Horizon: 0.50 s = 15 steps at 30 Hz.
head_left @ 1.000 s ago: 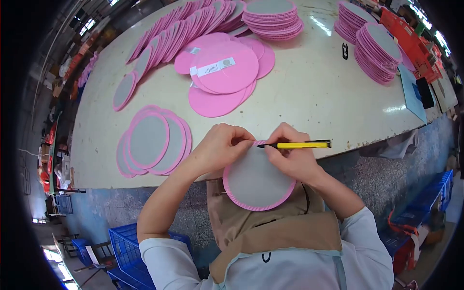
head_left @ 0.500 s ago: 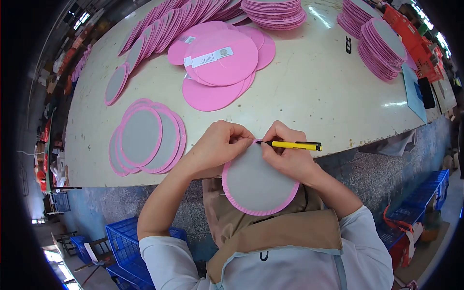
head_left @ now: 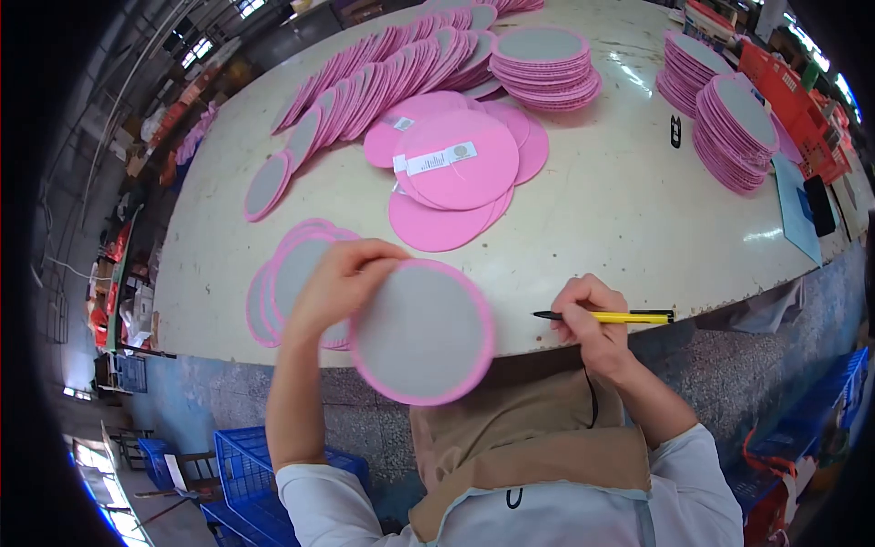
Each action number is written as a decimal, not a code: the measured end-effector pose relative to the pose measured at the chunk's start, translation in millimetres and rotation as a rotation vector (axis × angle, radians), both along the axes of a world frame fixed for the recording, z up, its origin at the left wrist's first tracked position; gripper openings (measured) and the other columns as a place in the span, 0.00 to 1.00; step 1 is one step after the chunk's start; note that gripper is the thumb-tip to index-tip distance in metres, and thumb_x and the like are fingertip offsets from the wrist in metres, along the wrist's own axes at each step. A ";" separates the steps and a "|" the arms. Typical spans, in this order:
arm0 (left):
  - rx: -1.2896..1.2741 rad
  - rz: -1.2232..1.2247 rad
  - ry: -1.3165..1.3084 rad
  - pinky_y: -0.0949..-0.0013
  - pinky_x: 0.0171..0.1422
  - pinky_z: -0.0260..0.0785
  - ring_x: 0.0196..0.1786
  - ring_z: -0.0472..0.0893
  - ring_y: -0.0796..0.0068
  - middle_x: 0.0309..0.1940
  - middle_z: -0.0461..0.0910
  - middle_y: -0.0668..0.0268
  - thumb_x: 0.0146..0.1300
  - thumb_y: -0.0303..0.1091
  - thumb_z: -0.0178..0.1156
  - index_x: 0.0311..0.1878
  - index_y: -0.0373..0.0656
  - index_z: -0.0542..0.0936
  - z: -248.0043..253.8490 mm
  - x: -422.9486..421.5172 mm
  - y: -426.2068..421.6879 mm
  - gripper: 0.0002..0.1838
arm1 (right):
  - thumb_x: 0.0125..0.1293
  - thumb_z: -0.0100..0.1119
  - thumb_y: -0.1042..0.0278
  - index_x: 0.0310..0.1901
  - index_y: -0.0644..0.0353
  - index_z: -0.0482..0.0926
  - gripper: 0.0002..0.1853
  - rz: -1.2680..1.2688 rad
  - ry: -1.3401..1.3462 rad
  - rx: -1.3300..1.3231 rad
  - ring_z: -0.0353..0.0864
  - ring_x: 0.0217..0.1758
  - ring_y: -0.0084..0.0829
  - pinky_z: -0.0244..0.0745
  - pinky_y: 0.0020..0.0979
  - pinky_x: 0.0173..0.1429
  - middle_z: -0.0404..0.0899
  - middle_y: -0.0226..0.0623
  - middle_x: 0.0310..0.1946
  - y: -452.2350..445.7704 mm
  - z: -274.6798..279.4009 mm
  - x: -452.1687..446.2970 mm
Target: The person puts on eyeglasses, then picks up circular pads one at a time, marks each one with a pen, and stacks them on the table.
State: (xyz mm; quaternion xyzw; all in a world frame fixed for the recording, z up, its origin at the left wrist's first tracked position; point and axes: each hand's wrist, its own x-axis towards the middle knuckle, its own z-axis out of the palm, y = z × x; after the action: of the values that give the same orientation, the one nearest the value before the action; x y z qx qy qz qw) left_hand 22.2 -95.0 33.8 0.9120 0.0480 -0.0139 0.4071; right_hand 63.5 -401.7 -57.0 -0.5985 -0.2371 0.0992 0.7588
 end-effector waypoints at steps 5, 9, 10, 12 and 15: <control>0.699 0.456 -0.170 0.65 0.46 0.74 0.39 0.82 0.64 0.38 0.86 0.65 0.60 0.26 0.61 0.43 0.40 0.86 21.9 -14.5 47.8 0.10 | 0.62 0.47 0.77 0.32 0.63 0.78 0.08 0.041 0.088 0.084 0.68 0.28 0.22 0.65 0.22 0.34 0.75 0.31 0.27 -9.9 3.7 3.5; 0.859 0.243 -0.580 0.64 0.52 0.74 0.51 0.80 0.62 0.52 0.80 0.64 0.57 0.30 0.67 0.51 0.47 0.84 -5.3 1.9 30.2 0.16 | 0.60 0.46 0.78 0.31 0.64 0.79 0.09 0.001 -0.070 0.102 0.69 0.30 0.25 0.65 0.23 0.36 0.75 0.33 0.28 -4.9 7.6 9.9; 0.793 0.165 -0.579 0.63 0.53 0.74 0.51 0.80 0.62 0.51 0.80 0.64 0.57 0.31 0.67 0.49 0.47 0.84 -17.3 10.5 18.3 0.15 | 0.59 0.47 0.79 0.30 0.64 0.79 0.09 -0.038 -0.163 0.087 0.69 0.31 0.26 0.65 0.23 0.37 0.75 0.33 0.28 -3.9 10.8 10.8; 0.814 0.020 -0.609 0.63 0.52 0.74 0.51 0.79 0.63 0.52 0.80 0.64 0.58 0.32 0.67 0.49 0.48 0.84 -37.2 26.2 -8.6 0.15 | 0.57 0.48 0.80 0.30 0.64 0.79 0.08 -0.117 -0.353 0.057 0.69 0.32 0.28 0.65 0.23 0.38 0.75 0.34 0.28 -3.7 20.0 12.1; 0.786 -0.101 -0.696 0.63 0.51 0.74 0.51 0.79 0.64 0.52 0.80 0.64 0.58 0.33 0.67 0.49 0.47 0.83 -60.1 57.2 -32.2 0.14 | 0.52 0.49 0.83 0.28 0.62 0.80 0.10 -0.026 -0.368 0.139 0.72 0.32 0.30 0.67 0.24 0.37 0.77 0.35 0.28 -55.0 53.5 -0.5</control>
State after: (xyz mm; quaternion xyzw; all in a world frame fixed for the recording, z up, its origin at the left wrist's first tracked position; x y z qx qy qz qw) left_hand 79.3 -127.2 -26.3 0.9477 -0.1325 0.2893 0.0250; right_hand 63.1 -456.7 -3.5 -0.5557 -0.3706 -0.0381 0.7432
